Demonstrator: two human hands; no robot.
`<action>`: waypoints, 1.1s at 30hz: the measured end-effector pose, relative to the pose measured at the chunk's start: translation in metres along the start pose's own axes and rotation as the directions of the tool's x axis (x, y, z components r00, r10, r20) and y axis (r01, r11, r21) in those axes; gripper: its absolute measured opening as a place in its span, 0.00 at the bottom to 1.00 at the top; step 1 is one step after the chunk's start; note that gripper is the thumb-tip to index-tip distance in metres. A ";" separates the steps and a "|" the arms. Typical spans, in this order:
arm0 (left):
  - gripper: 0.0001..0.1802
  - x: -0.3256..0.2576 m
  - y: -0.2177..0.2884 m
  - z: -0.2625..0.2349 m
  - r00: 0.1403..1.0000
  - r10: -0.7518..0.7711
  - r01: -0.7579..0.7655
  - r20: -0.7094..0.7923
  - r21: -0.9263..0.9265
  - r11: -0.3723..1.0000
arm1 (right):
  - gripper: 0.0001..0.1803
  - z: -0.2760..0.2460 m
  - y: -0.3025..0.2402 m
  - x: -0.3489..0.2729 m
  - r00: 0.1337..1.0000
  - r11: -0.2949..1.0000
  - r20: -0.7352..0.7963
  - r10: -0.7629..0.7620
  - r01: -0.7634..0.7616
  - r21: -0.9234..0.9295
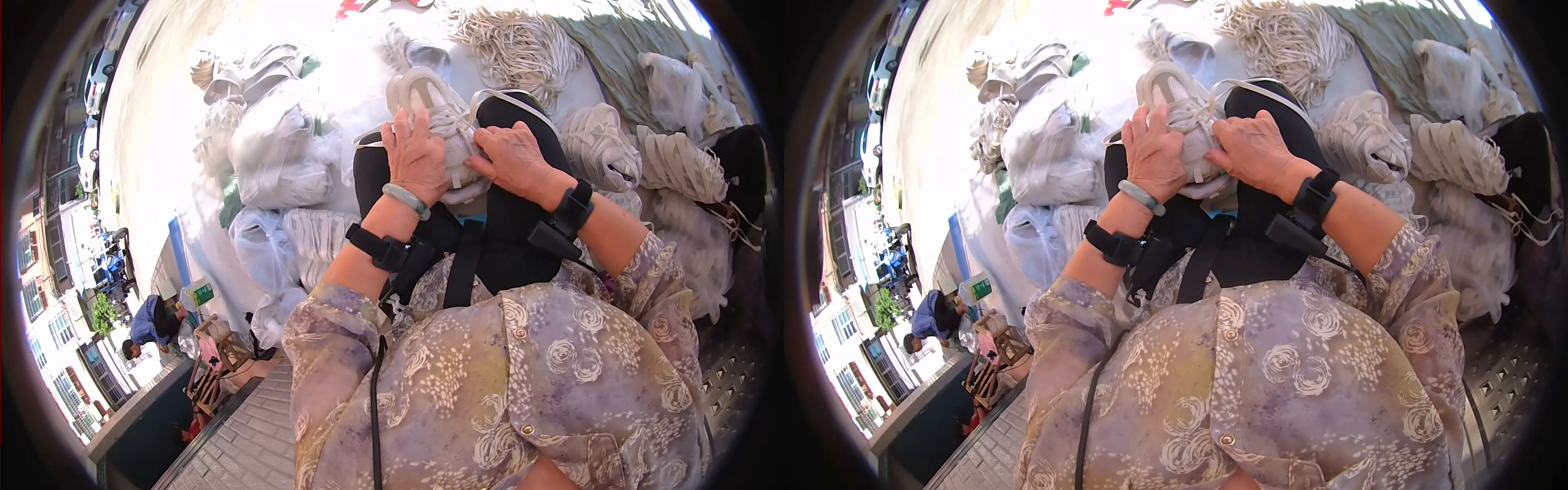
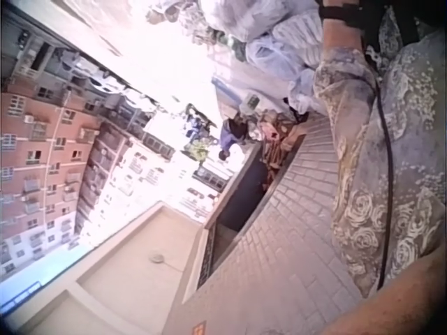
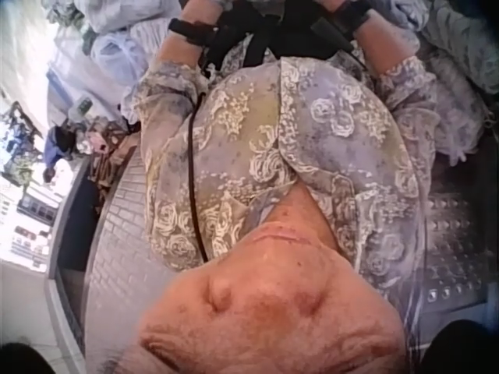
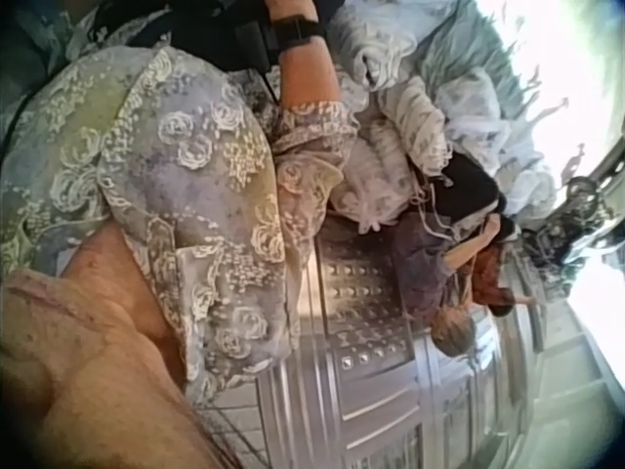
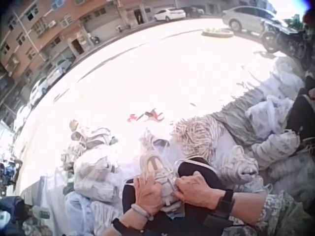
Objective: Lacing a shoe while sitting in an outdoor finishing area.
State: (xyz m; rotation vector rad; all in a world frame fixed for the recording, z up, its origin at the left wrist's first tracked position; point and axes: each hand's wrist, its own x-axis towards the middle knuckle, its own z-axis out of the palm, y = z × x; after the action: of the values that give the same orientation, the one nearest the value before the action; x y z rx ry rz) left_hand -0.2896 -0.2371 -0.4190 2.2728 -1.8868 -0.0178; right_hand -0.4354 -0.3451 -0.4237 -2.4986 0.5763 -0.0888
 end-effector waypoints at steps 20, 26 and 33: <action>0.10 -0.010 -0.010 0.001 1.000 0.008 -0.004 0.025 -0.139 0.990 | 0.13 0.004 -0.008 0.004 1.000 1.000 0.018 0.001 -0.001 -0.010; 0.12 -0.006 0.003 0.013 0.993 -0.079 0.062 -0.092 -0.172 0.983 | 0.14 0.006 -0.007 0.006 1.000 0.999 0.020 0.021 -0.021 -0.031; 0.11 -0.011 -0.009 0.021 0.978 -0.115 0.061 -0.177 -0.285 0.957 | 0.16 0.000 -0.006 0.006 0.996 0.998 0.075 0.057 -0.059 0.027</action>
State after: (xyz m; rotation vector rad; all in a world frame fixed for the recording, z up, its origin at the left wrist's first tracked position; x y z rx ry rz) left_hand -0.2861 -0.2273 -0.4424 2.0845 -1.5757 -0.0697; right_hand -0.4280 -0.3435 -0.4207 -2.4437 0.6119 0.0172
